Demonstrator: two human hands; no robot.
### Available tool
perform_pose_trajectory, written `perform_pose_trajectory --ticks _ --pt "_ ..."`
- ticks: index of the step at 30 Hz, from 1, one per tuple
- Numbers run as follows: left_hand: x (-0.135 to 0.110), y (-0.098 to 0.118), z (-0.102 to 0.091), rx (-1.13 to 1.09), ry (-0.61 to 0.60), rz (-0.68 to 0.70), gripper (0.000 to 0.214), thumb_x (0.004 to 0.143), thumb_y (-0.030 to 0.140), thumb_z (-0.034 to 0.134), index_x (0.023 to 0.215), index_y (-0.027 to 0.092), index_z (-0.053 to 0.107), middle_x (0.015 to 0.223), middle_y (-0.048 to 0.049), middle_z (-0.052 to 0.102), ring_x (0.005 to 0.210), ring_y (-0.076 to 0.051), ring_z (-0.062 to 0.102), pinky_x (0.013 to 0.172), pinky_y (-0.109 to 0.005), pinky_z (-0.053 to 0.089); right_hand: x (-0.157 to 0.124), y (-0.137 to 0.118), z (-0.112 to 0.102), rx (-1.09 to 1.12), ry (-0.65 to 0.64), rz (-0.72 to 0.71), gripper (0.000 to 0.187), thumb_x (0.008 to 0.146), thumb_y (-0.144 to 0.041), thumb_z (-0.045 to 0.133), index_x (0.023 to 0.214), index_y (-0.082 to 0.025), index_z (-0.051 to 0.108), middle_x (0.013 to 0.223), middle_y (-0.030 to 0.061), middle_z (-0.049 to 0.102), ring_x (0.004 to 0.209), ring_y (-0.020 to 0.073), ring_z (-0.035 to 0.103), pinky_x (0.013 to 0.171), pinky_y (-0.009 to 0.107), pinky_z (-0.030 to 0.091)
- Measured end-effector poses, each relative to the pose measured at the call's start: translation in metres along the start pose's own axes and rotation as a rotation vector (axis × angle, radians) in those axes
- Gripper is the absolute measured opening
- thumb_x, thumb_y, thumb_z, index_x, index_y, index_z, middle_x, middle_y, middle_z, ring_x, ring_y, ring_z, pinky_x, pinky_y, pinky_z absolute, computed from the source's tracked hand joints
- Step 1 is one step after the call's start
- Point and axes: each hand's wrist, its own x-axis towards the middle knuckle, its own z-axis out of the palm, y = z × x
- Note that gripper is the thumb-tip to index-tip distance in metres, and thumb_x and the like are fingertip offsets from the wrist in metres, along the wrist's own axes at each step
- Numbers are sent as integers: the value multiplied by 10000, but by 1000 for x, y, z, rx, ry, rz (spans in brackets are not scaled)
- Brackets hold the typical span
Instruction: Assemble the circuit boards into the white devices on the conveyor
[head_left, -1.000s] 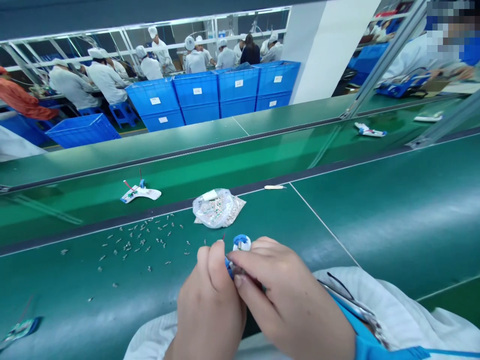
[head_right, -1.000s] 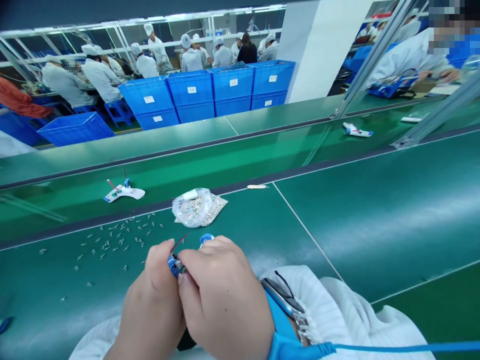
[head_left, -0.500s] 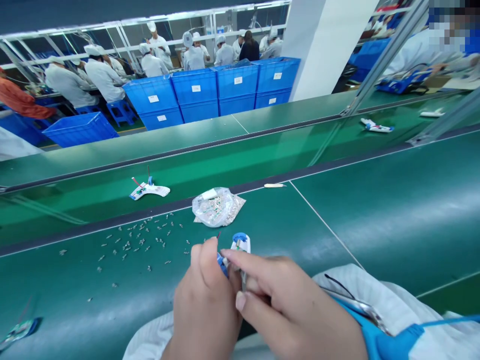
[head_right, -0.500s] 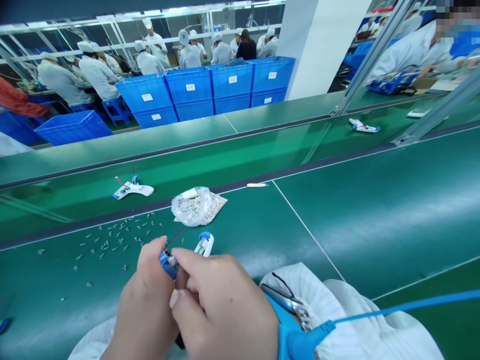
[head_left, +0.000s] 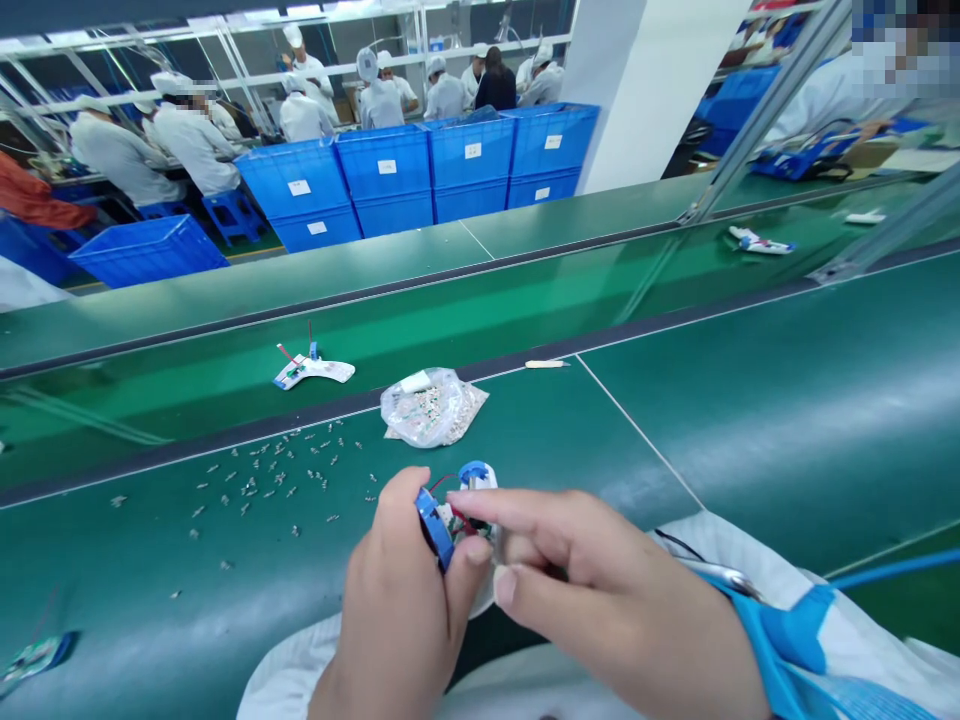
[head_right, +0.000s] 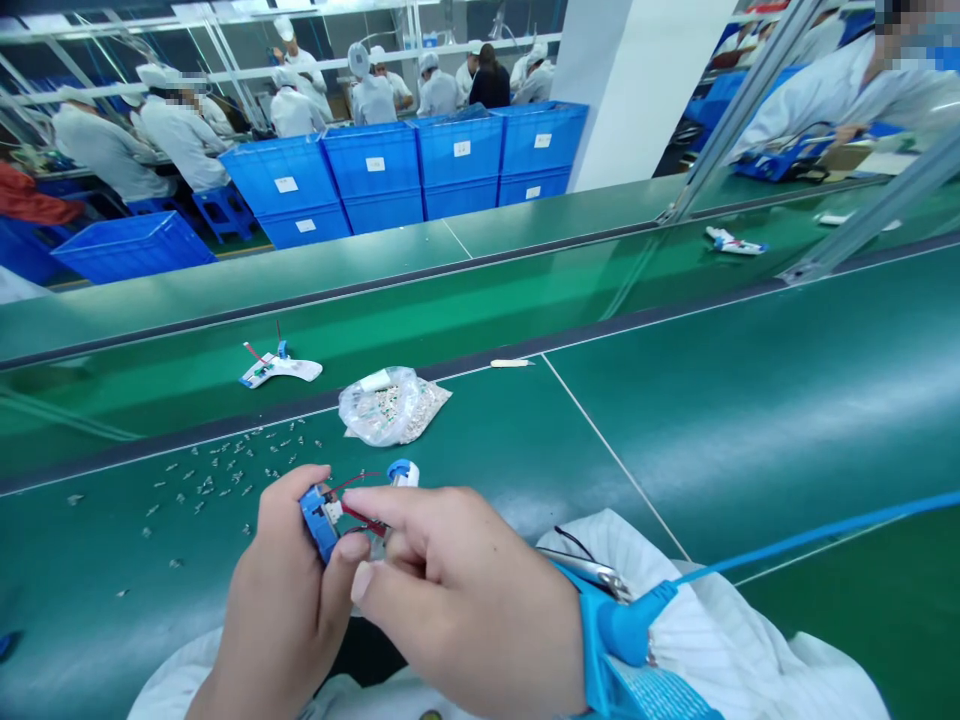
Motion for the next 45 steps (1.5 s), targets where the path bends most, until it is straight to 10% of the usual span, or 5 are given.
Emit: perform_pose_trajectory --ticks 16,23,31,45 --pt "-1 -13 2 353 81 209 418 907 530 293 1095 175 410 797 -73 673 584 -227 681 421 -282 416 -9 0 12 -264 261 -191 225 629 -142 525 776 -147 696 468 -29 483 427 82 477 411 157 408" --pt "1 -11 2 229 70 256 370 927 511 290 1069 194 418 763 -44 674 509 -194 650 393 -266 395 -7 1 11 -336 330 -337 227 657 -120 520 809 -154 684 451 -26 524 454 105 517 451 194 423" --pt "-2 -1 2 -334 -85 -8 446 924 592 220 1135 241 398 670 47 612 502 -144 566 475 -254 430 13 9 0 -345 316 -378 224 768 -86 525 815 -181 723 668 23 618 635 117 543 580 227 432" --pt "-3 6 -1 -421 -129 -33 435 925 583 248 1114 233 424 658 41 590 491 -137 526 474 -257 408 14 7 7 -357 449 -458 140 704 -42 503 697 -170 558 625 -48 595 592 76 524 644 232 395"
